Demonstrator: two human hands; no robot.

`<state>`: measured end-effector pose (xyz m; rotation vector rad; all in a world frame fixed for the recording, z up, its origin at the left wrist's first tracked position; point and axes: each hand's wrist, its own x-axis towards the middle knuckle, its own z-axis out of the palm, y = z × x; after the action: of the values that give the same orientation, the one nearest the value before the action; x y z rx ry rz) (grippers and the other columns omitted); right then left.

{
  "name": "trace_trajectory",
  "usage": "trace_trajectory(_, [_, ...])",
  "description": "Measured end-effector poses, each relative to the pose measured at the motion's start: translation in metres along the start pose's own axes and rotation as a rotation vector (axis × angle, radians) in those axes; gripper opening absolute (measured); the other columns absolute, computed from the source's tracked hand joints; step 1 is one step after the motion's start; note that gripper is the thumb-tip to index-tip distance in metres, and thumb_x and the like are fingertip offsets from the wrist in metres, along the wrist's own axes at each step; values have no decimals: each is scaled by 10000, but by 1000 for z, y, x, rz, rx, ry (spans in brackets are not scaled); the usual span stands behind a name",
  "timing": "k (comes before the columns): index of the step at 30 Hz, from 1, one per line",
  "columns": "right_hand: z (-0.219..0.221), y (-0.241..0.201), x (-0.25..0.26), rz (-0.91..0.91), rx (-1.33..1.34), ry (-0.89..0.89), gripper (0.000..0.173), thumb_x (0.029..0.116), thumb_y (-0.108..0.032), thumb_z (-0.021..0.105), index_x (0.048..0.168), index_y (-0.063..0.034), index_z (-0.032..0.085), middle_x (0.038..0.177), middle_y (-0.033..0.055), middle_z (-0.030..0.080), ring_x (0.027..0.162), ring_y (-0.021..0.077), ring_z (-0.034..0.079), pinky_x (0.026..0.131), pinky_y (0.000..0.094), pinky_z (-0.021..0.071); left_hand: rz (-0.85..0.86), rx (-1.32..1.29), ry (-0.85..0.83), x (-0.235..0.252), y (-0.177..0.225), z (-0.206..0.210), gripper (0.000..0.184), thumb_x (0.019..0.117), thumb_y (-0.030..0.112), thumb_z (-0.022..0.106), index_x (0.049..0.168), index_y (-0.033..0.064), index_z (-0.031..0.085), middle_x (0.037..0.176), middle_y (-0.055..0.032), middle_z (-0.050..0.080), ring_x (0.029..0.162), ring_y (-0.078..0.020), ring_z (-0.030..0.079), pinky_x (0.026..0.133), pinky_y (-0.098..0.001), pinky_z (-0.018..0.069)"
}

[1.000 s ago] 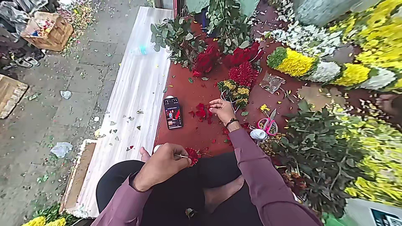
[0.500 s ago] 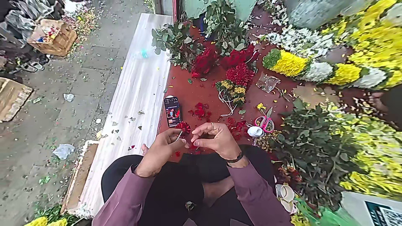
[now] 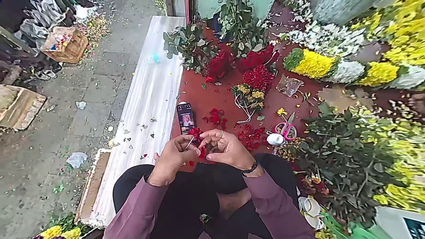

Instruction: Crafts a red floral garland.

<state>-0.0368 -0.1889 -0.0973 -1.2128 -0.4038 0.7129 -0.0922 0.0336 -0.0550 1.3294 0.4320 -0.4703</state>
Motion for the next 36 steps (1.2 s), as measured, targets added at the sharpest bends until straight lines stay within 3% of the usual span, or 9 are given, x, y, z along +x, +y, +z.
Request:
trace_trajectory(3, [7,5,1,0,-78,57,573,801,50,788,1340,5,597,1033,138,727,867,229,723,793,378,635,7,-28,26,0,1,-1,555,823,38,799,1318,-61,569,969,-154,743,873,-219,725,805,-365,613])
trace_trajectory(9, [22,10,1,-72,-126,209,502,798,-6,844,1261,28,654,973,117,753,873,206,733,807,363,636,28,-15,56,0,0,1,616,796,6,815,1340,-65,535,930,-162,740,820,-219,720,768,-355,610])
trace_trajectory(15, [22,7,0,0,88,209,574,770,76,817,1307,34,618,951,184,739,838,248,733,779,389,636,2,13,12,1,-1,-2,720,764,49,873,1380,-34,510,849,-107,694,722,-172,658,691,-308,579])
trace_trajectory(20, [31,10,-1,43,261,320,433,828,91,705,1246,48,601,903,191,708,679,205,670,586,315,575,-7,47,-30,3,-3,-5,669,830,154,836,1395,-29,529,926,-108,705,783,-175,666,718,-314,574])
trace_trajectory(22, [35,11,-1,50,279,428,420,827,78,714,1225,51,584,878,197,701,639,199,650,545,306,549,17,83,10,3,-2,-3,516,885,178,777,1333,-22,618,995,-111,726,881,-189,690,808,-340,587])
trace_trajectory(25, [41,13,1,80,294,554,432,816,75,747,1211,56,572,849,193,682,591,196,630,487,294,528,89,178,29,3,-5,-4,308,939,150,722,1205,-5,713,1009,-107,746,909,-194,711,832,-353,603])
trace_trajectory(29, [46,21,3,116,252,646,441,806,60,778,1205,47,590,822,166,679,560,171,599,457,271,491,189,281,26,2,-10,0,223,946,145,728,1118,5,753,966,-86,769,856,-178,738,796,-341,631])
trace_trajectory(36, [46,19,3,206,202,616,528,785,41,799,1254,42,556,761,136,663,521,151,570,443,254,466,275,486,51,4,-13,-6,170,927,260,780,965,96,805,837,3,767,730,-86,715,690,-280,618])
